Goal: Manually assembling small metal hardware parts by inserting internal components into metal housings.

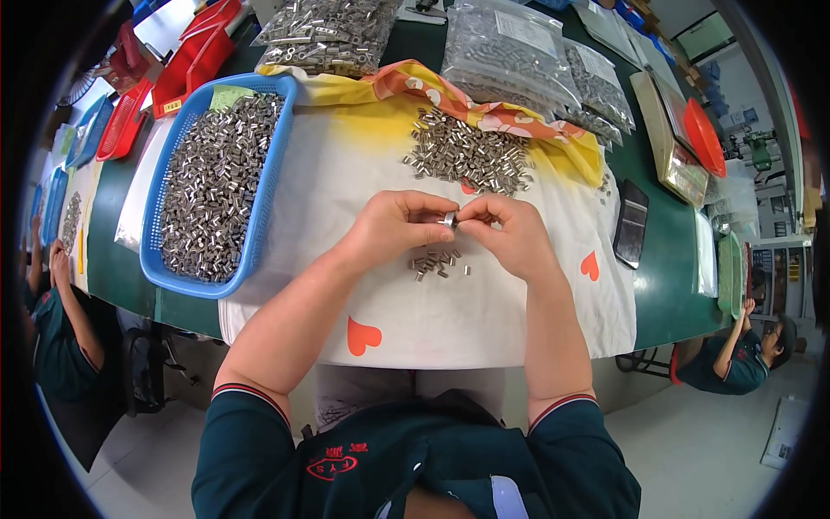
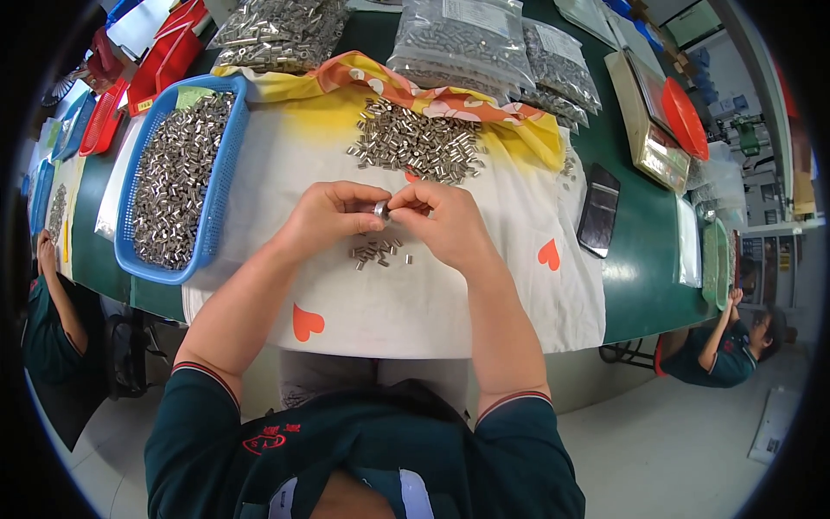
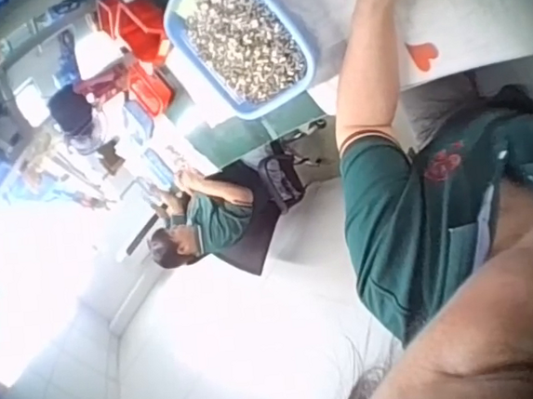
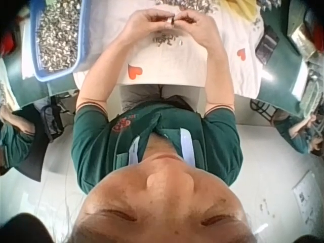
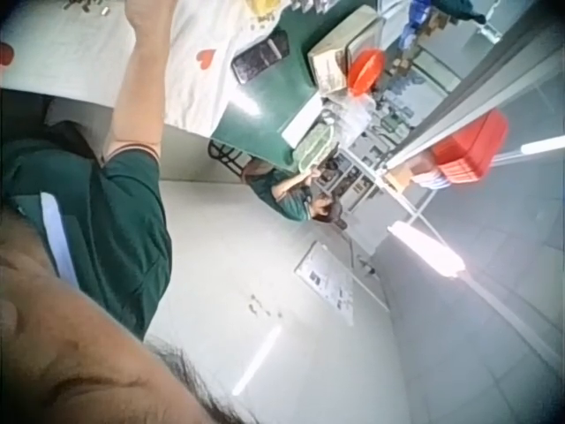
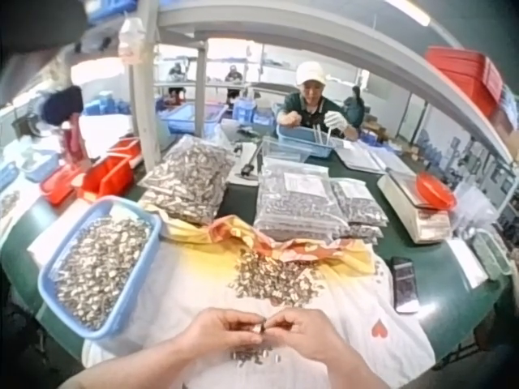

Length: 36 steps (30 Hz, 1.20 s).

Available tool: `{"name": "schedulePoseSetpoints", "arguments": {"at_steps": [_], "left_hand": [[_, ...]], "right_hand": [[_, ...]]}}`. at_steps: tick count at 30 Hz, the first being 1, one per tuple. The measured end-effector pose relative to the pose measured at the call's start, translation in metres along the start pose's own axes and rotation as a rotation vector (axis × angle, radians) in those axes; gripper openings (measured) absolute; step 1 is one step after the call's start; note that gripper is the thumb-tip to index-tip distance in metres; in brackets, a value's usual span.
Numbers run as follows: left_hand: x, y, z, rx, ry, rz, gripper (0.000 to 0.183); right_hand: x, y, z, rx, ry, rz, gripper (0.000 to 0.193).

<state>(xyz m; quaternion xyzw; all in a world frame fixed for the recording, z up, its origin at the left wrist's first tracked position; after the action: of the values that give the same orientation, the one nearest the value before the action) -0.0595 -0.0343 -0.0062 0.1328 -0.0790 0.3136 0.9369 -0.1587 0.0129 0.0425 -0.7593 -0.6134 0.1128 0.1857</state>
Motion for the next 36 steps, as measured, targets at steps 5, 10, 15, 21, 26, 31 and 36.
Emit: {"name": "schedulePoseSetpoints", "arguments": {"at_steps": [5,10,15,21,26,31,36], "left_hand": [[0.002,0.005,-0.01,0.036,-0.035,-0.043,0.031],[0.001,0.011,-0.012,0.021,-0.062,-0.068,0.03],[0.001,0.01,-0.011,0.037,-0.033,-0.08,0.03],[0.002,0.011,-0.008,-0.006,-0.036,-0.075,0.028],[0.001,0.01,-0.009,0.007,-0.035,-0.072,0.028],[0.0,0.011,-0.009,0.02,-0.027,-0.084,0.027],[-0.002,0.005,-0.007,0.103,0.009,-0.052,0.028]], "right_hand": [[-0.007,-0.011,0.014,0.026,0.025,0.02,0.012],[-0.015,-0.03,0.011,0.454,-0.148,0.33,0.009],[-0.018,-0.017,-0.001,0.766,-0.278,0.368,0.008],[-0.015,-0.017,0.01,0.657,-0.188,0.236,0.008],[-0.015,-0.02,0.006,0.626,-0.206,0.286,0.009],[-0.019,-0.005,0.005,0.713,-0.253,0.232,0.008],[-0.016,0.002,-0.005,0.854,-0.294,0.226,0.009]]}}
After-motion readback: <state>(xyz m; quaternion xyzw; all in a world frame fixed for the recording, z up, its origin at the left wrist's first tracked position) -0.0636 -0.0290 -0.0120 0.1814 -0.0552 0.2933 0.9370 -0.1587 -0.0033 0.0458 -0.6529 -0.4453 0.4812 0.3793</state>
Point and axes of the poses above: each hand's wrist, its own x-axis away from the middle knuckle, its own y-axis out of the palm, z = x × y, the point moved 10 cm from there along -x, towards the middle knuckle, and after that the axes turned 2 degrees about z, right-handed, at the moved point
